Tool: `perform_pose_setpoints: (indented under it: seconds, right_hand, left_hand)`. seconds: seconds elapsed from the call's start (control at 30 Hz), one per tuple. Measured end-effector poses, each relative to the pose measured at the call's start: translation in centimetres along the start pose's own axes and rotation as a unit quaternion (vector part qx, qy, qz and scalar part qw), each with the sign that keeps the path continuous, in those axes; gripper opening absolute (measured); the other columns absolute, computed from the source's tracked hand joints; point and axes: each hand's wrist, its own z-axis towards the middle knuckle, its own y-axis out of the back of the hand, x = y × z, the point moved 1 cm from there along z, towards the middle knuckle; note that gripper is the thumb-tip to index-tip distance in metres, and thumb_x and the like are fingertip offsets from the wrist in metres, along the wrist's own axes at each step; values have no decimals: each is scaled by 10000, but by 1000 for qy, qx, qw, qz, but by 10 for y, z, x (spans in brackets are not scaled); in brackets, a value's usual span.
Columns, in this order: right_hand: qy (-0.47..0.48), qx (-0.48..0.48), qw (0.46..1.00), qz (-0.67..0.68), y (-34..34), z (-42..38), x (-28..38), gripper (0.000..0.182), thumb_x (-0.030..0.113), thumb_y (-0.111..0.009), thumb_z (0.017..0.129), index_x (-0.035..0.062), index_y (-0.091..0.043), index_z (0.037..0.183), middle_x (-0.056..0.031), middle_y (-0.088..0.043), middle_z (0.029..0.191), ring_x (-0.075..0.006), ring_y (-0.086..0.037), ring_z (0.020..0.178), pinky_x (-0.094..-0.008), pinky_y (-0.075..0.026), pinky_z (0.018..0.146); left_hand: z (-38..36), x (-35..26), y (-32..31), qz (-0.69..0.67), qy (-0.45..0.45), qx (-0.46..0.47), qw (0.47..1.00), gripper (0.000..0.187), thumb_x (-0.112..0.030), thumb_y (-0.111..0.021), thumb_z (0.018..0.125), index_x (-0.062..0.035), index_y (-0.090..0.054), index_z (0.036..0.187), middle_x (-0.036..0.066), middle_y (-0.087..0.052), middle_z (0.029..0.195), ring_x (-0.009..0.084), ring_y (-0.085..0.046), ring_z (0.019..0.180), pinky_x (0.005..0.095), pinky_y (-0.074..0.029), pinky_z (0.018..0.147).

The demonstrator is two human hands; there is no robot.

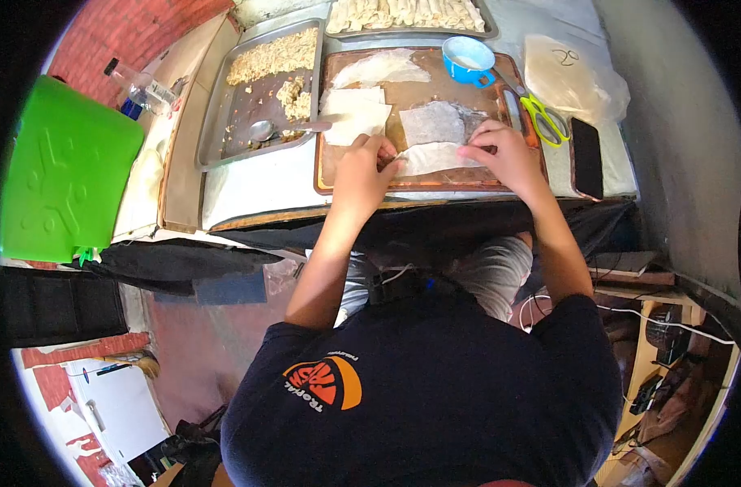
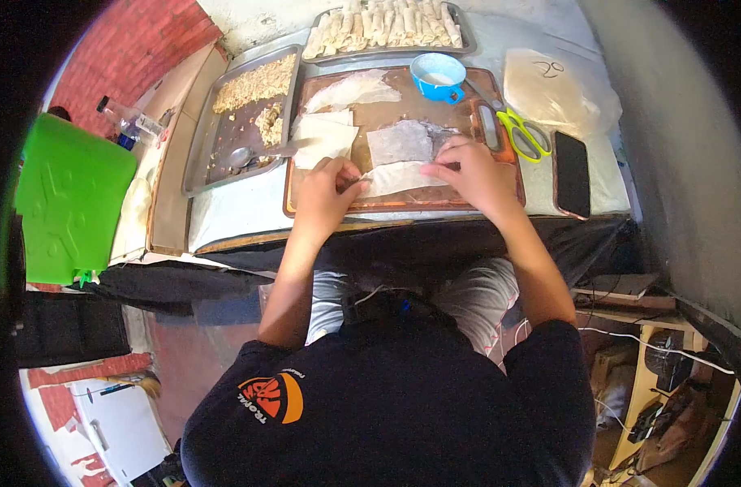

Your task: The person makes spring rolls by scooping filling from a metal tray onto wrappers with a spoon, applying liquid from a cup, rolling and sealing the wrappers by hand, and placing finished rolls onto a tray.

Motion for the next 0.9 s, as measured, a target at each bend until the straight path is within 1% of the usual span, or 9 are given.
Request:
perform_pose_setpoints:
  seconds: [0.2, 0.3, 0.37, 0.47, 0.57, 0.67, 0.7, 0.8, 0.9]
  right_hand:
    - [-20, -56, 996, 70, -6, 45, 24, 241, 251, -636, 910, 28, -713, 863, -128, -622, 795, -233, -612, 765, -342, -450, 716]
    - [91, -29, 991, 95, -54, 95, 65, 257, 256, -654, 902, 6, -703, 939, -105, -636, 884, -207, -605, 886, -307, -470, 837]
    - [217, -14, 975, 38, -94, 133, 86, 259, 259, -678, 868, 18, -711, 957, -126, -619, 894, -274, -595, 900, -367, -473, 870]
    - [249, -31, 957, -143, -145, 168, 108, 266, 267, -674, 844, 11, -713, 907, -173, -636, 970, -319, -614, 985, -415, -489, 877]
    - [215, 120, 953, -178, -175, 203, 102, 232, 228, -660, 844, 1, -707, 863, -203, -628, 1006, -346, -609, 1012, -441, -487, 904]
    - [257, 95, 940, -203, -172, 209, 101, 130, 156, -626, 857, 30, -658, 858, -165, -605, 990, -330, -605, 973, -463, -480, 867]
    - [205, 89, 950, -219, -160, 203, 113, 148, 87, -578, 851, 36, -643, 973, -189, -635, 942, -348, -649, 904, -457, -526, 761]
    - [169, 68, 926, -331, -118, 188, 138, 225, 51, -555, 831, 45, -618, 1047, -196, -655, 831, -361, -678, 792, -449, -541, 645]
    - [200, 63, 906, -367, -102, 182, 130, 255, 38, -532, 829, 53, -617, 1068, -171, -655, 733, -353, -680, 722, -445, -541, 602]
  left_hand:
    - [-6, 7, -1, -61, -18, -50, 997, 184, -107, -762, 792, -8, -642, 890, 105, -635, 805, 192, -608, 679, 314, -489, 629]
    - [-13, 4, 8, -94, -21, -88, 991, 157, -110, -735, 831, -3, -646, 904, 99, -625, 794, 172, -602, 680, 301, -470, 611]
    - [-22, -3, 23, -83, 6, -95, 992, 159, -117, -720, 836, 7, -637, 892, 133, -612, 814, 235, -605, 688, 343, -480, 636]
    - [-41, 2, 43, -151, 63, -127, 978, 136, -123, -683, 865, 2, -641, 897, 128, -612, 812, 237, -605, 723, 339, -476, 675]
    - [-59, 31, 68, -91, 62, -211, 971, 124, -131, -636, 906, -9, -650, 912, 116, -638, 842, 239, -607, 760, 326, -473, 718]
    - [-73, 65, 89, -66, 92, -289, 951, 134, -149, -620, 920, -21, -658, 928, 83, -646, 842, 176, -575, 738, 295, -456, 669]
    - [-76, 73, 96, -60, 107, -302, 945, 131, -151, -619, 922, -28, -661, 929, 62, -642, 834, 147, -555, 726, 277, -439, 633]
    - [-81, 95, 107, -48, 119, -338, 932, 139, -170, -619, 932, -37, -658, 926, 9, -622, 818, 90, -497, 687, 232, -385, 541]
    - [-80, 103, 110, -34, 147, -336, 930, 126, -153, -652, 897, -45, -647, 961, 53, -629, 898, 175, -555, 816, 301, -442, 703]
